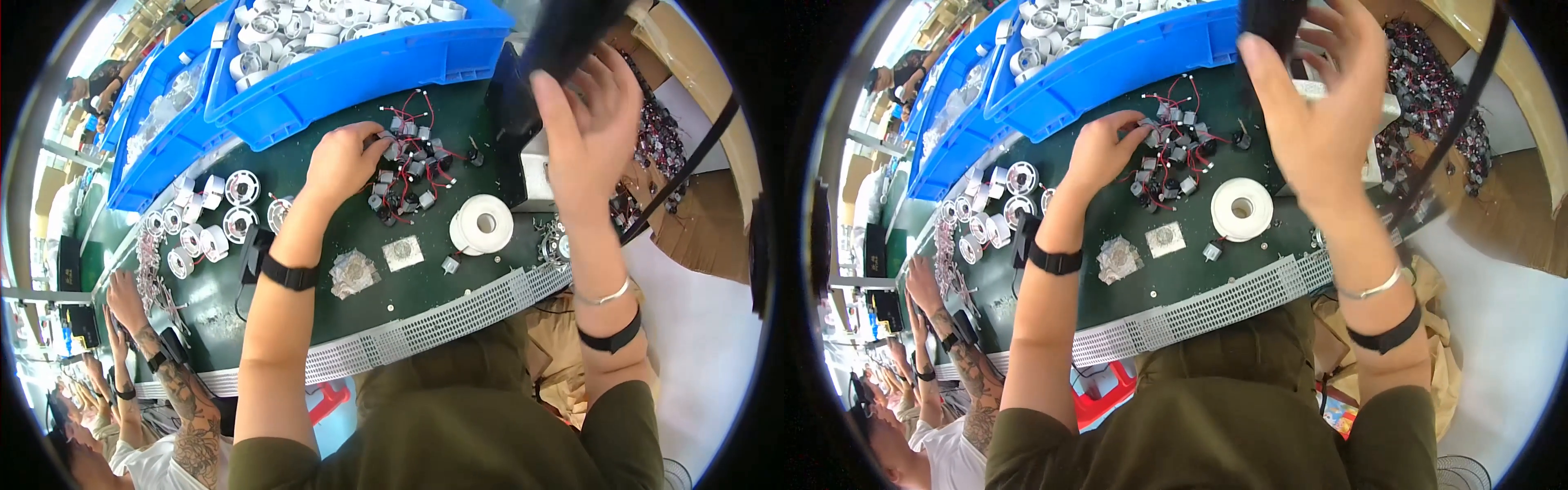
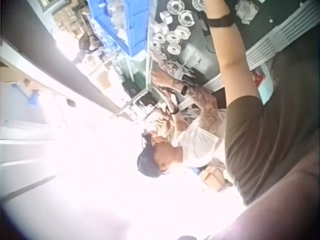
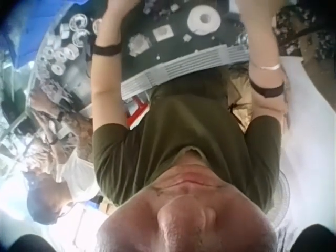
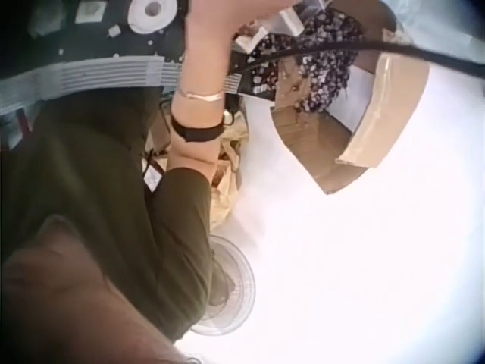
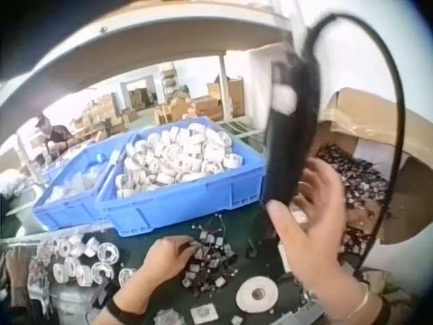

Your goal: The person assembles a device by fitting a motor into a plastic housing, driving screws into the assembly with a power screwdriver, and repeating the process.

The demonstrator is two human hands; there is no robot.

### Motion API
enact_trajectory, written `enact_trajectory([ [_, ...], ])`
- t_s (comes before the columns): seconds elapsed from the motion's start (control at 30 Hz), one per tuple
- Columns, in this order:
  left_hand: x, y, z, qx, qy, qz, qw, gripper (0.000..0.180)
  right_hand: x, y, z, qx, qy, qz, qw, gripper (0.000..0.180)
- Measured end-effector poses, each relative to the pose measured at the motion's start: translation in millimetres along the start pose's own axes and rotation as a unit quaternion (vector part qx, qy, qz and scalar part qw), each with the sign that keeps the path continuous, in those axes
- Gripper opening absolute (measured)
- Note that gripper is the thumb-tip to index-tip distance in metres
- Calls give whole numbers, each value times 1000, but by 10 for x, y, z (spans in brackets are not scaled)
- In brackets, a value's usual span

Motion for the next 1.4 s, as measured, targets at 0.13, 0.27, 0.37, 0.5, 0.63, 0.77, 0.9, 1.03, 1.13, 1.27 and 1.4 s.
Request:
enact_trajectory([
  [0.13,-255,-43,-107,64,232,-98,966,21,-147,341,296,-120,20,-7,993,27],
  [0.27,-210,-117,-225,56,316,-68,945,26,1,470,601,-252,-56,94,961,16],
  [0.37,-107,-69,-324,54,386,-108,914,27,82,496,670,-292,-52,156,942,22],
  [0.5,535,106,-499,1,382,-15,924,16,49,495,694,-270,-35,171,947,35],
  [0.63,764,270,-392,-127,394,8,910,20,128,606,711,-277,-208,265,900,33],
  [0.77,819,186,-932,-22,106,139,984,19,97,724,629,-301,-304,348,834,35],
  [0.9,-97,-664,-1735,177,-62,35,982,26,64,738,582,-256,-338,380,822,36],
  [1.03,-395,-1682,-1256,7,-288,70,955,45,120,694,456,-317,-210,271,885,29],
  [1.13,-417,-2053,-1020,-15,-279,38,959,56,187,779,354,-250,-218,362,871,33],
  [1.27,-521,-2255,-1049,38,-185,107,976,75,212,822,282,-279,-187,331,882,40],
  [1.4,-483,-2209,-988,-1,-150,68,986,72,235,884,289,-278,-237,342,866,37],
])
Point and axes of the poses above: each hand's wrist, its own y-axis away from the middle knuckle, its own z-axis out of the palm, x = y × z, the point moved 7 cm from there along -y, towards the middle knuckle, and after that the axes turned 6 degrees about -x, right-handed, at the moved point
